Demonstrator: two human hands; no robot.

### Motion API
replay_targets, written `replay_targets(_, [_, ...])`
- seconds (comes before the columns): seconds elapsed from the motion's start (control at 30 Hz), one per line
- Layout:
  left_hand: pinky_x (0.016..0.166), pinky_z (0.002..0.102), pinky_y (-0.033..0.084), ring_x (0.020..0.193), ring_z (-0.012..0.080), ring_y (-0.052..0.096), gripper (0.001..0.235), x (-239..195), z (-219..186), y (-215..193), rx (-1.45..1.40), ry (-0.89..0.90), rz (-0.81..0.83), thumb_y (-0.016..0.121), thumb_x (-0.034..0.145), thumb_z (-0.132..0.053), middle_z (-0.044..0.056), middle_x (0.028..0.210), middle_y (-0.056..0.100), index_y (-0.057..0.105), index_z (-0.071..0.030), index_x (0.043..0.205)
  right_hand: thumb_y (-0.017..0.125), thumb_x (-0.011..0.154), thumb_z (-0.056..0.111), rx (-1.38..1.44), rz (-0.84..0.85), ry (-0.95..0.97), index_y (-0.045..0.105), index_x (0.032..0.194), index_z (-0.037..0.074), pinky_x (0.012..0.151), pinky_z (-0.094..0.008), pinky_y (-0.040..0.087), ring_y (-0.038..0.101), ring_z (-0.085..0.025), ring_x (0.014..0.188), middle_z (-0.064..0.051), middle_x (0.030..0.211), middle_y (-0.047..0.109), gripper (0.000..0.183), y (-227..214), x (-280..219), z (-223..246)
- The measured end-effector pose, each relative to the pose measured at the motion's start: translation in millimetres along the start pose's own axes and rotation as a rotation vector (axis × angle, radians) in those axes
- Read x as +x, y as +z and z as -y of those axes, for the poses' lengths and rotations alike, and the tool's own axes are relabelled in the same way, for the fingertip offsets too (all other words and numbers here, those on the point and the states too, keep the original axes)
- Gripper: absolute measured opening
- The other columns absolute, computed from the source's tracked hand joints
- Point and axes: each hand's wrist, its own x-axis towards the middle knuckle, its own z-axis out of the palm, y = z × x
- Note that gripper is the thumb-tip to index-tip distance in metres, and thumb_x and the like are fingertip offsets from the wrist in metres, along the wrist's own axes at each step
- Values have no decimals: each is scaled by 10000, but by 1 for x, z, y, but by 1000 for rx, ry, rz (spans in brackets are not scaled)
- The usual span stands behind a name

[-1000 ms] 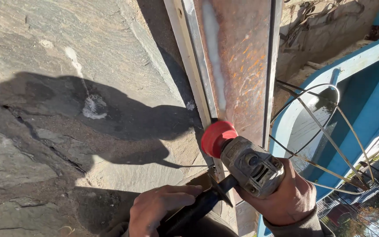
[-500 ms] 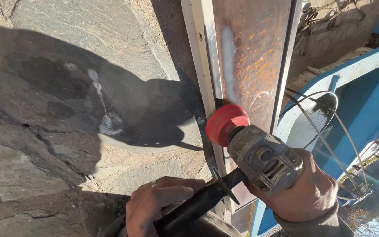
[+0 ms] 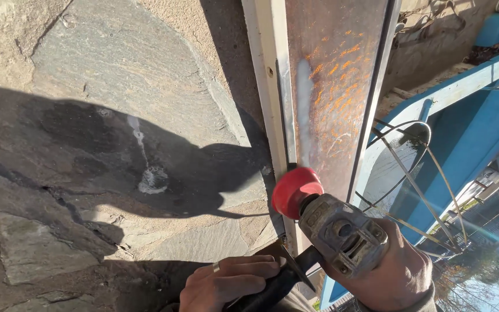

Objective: Using an angle grinder to clean and smooth a metal window or door frame.

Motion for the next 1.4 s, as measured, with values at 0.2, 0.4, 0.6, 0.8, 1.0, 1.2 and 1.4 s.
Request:
replay_targets(0.2, [974, 468, 697, 1134, 361, 836, 137, 21, -21, -13, -58, 86, 115, 689, 1045, -188, 212, 1114, 814, 638, -63, 1023, 1033, 423, 494, 30, 38, 41, 615, 1031, 80, 602, -390, 609, 781, -258, 676, -93, 770, 764, 846, -2, 0, 12])
replay_targets(0.4, [987, 485, 707, 1173, 378, 833, 427, 16, -14, -19, -100, 48, 175, 691, 1037, -423, 263, 1186, 799, 684, -7, 1132, 970, 500, 400, 186, 31, 20, 587, 1056, 15, 621, -359, 612, 787, -215, 727, -89, 894, 788, 777, -16, 7, 21])
replay_targets(0.6, [1016, 504, 663, 1163, 408, 799, 580, 29, -21, -21, -229, 108, 168, 653, 1036, -517, 300, 1247, 737, 645, 41, 1192, 964, 503, 369, 224, 77, 100, 618, 1054, 31, 655, -355, 620, 802, -203, 751, -88, 896, 802, 733, -19, 12, 18])
replay_targets(0.8, [934, 502, 683, 1049, 404, 821, 725, 41, -35, -18, -340, -33, 120, 664, 924, -659, 299, 1157, 747, 641, 44, 1099, 871, 663, 286, 412, 61, -411, 635, 1194, -1, 797, -380, 604, 772, -262, 960, -144, 1092, 755, 647, -34, 28, 34])
replay_targets(1.0, [1034, 498, 622, 1168, 399, 774, 697, 30, -33, -9, -221, -48, 272, 637, 969, -666, 278, 1180, 751, 654, 16, 1116, 1027, 505, 406, -1, 199, 249, 677, 1239, 78, 812, -362, 633, 808, -229, 899, -70, 1030, 808, 876, -5, 3, -14])
replay_targets(1.2, [901, 442, 716, 1007, 342, 850, 747, 22, -52, 4, -242, -71, 70, 645, 915, -683, 248, 1170, 776, 635, 22, 1160, 916, 628, 409, 272, -4, -230, 677, 1232, 74, 738, -359, 624, 800, -202, 846, -68, 1035, 800, 731, -16, 13, 5])
replay_targets(1.4, [1018, 485, 619, 1114, 397, 795, 730, -58, 7, 30, -205, -2, -2, 644, 931, -657, 285, 1123, 770, 676, 61, 1057, 943, 531, 459, 198, 94, -57, 638, 1082, 48, 636, -386, 619, 794, -234, 737, -87, 875, 794, 752, 27, -43, -35])
